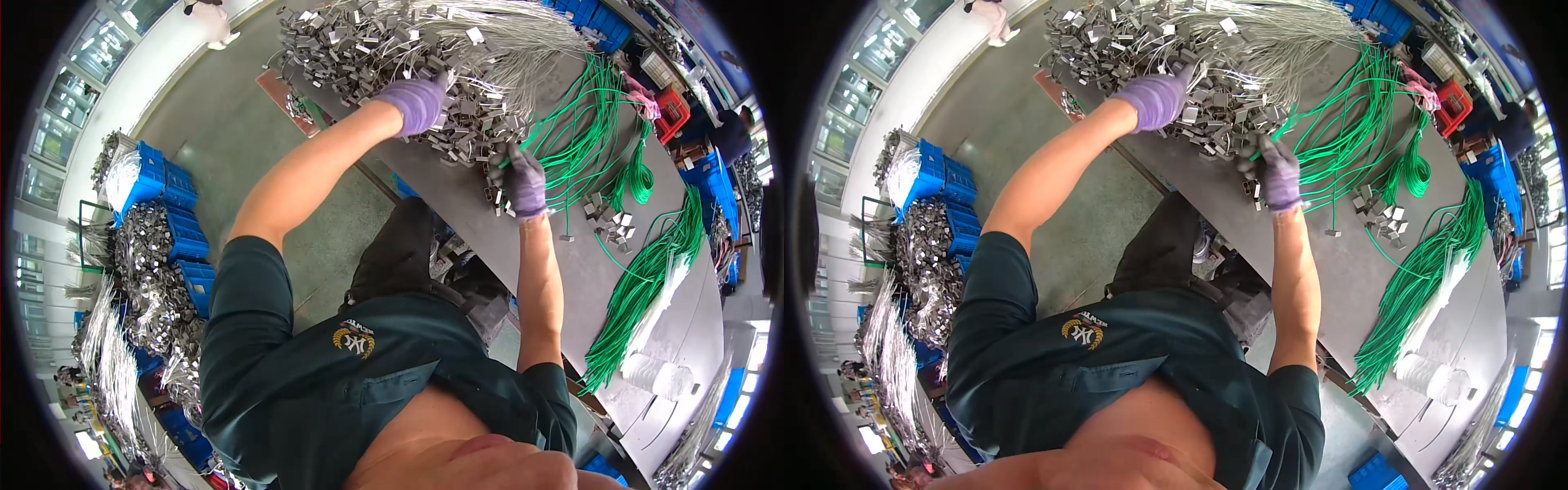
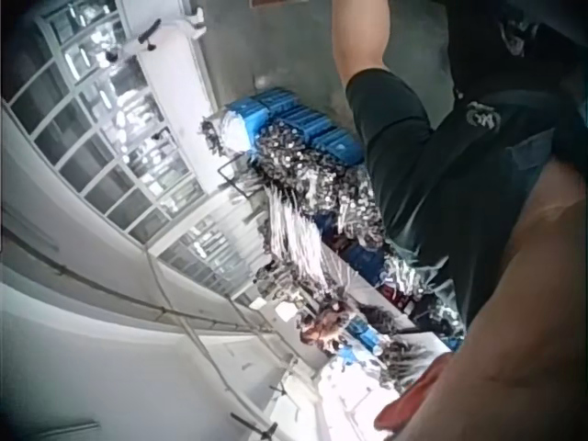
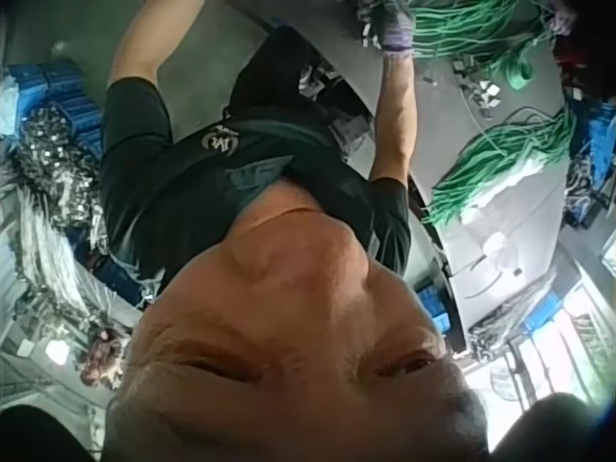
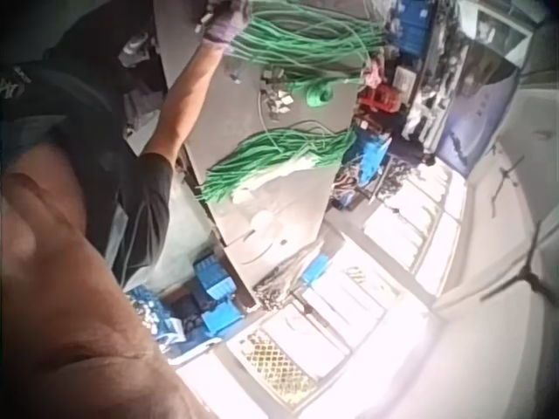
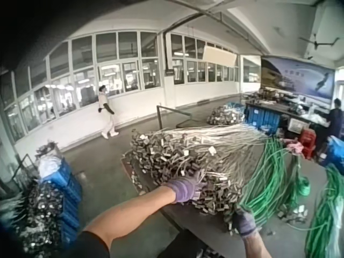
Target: Organize and bundle green electrical cables at a manufacturing workbench.
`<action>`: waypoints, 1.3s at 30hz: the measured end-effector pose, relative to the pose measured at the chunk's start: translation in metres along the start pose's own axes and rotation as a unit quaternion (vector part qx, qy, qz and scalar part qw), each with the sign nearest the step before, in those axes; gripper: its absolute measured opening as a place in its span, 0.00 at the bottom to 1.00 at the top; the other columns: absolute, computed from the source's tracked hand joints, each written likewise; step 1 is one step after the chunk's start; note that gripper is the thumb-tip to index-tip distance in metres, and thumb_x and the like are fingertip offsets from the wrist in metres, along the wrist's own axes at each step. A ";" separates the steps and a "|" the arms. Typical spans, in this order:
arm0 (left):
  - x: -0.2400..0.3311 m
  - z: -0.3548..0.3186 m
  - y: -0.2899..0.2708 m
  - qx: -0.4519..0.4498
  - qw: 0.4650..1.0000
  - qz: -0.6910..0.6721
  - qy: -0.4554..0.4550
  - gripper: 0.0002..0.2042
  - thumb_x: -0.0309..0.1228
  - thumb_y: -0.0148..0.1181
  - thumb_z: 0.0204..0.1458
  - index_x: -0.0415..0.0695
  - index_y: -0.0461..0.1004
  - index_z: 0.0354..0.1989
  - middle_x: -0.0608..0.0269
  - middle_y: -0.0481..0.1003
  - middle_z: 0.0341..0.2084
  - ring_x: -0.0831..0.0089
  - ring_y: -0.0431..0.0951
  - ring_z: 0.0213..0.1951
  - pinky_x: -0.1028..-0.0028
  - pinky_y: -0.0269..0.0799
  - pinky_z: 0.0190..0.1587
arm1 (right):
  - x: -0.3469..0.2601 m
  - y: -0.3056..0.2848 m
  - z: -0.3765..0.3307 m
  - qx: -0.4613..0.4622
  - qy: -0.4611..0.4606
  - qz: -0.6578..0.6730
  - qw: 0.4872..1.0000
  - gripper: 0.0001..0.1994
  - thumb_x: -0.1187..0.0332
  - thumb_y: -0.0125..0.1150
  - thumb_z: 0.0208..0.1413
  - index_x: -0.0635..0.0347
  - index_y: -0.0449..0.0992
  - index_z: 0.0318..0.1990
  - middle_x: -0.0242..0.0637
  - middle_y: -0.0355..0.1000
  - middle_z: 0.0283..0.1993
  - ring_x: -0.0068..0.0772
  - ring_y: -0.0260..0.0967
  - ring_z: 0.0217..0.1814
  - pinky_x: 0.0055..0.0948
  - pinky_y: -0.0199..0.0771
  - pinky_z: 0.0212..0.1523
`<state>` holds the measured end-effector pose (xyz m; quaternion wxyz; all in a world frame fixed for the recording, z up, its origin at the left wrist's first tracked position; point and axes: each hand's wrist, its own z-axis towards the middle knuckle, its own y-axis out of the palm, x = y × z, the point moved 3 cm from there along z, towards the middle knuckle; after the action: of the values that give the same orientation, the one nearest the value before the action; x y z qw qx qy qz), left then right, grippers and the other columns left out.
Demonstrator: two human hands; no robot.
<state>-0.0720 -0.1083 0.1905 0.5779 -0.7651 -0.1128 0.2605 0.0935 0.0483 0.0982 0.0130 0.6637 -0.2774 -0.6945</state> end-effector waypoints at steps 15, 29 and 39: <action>0.042 -0.051 0.025 0.028 0.995 -0.036 0.093 0.20 0.23 0.46 0.46 0.28 0.61 0.49 0.44 0.74 0.19 0.56 0.76 0.22 0.61 0.71 0.24 | 0.015 0.083 0.080 0.032 -0.133 -0.613 0.779 0.15 0.56 0.56 0.50 0.53 0.76 0.41 0.49 0.73 0.36 0.51 0.70 0.40 0.40 0.71 0.42; 0.049 -0.115 -0.002 0.047 0.422 -0.902 0.081 0.19 0.34 0.47 0.57 0.45 0.63 0.56 0.55 0.74 0.21 0.69 0.76 0.21 0.76 0.72 0.23 | 0.018 0.089 0.065 0.019 0.040 0.209 0.977 0.12 0.61 0.49 0.59 0.60 0.72 0.40 0.38 0.74 0.29 0.30 0.70 0.20 0.24 0.64 0.15; 0.061 -0.209 0.029 0.058 0.557 -0.826 0.065 0.20 0.35 0.45 0.57 0.42 0.60 0.58 0.53 0.74 0.17 0.75 0.72 0.18 0.78 0.65 0.21 | 0.016 0.093 0.097 0.005 0.060 0.243 0.968 0.12 0.59 0.43 0.62 0.55 0.65 0.46 0.44 0.75 0.38 0.40 0.74 0.29 0.25 0.62 0.17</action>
<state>0.0861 -0.2612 0.1881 0.5891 -0.3164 -0.6418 -0.3753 -0.0308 -0.0010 0.1173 0.1946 0.6168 -0.4331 -0.6278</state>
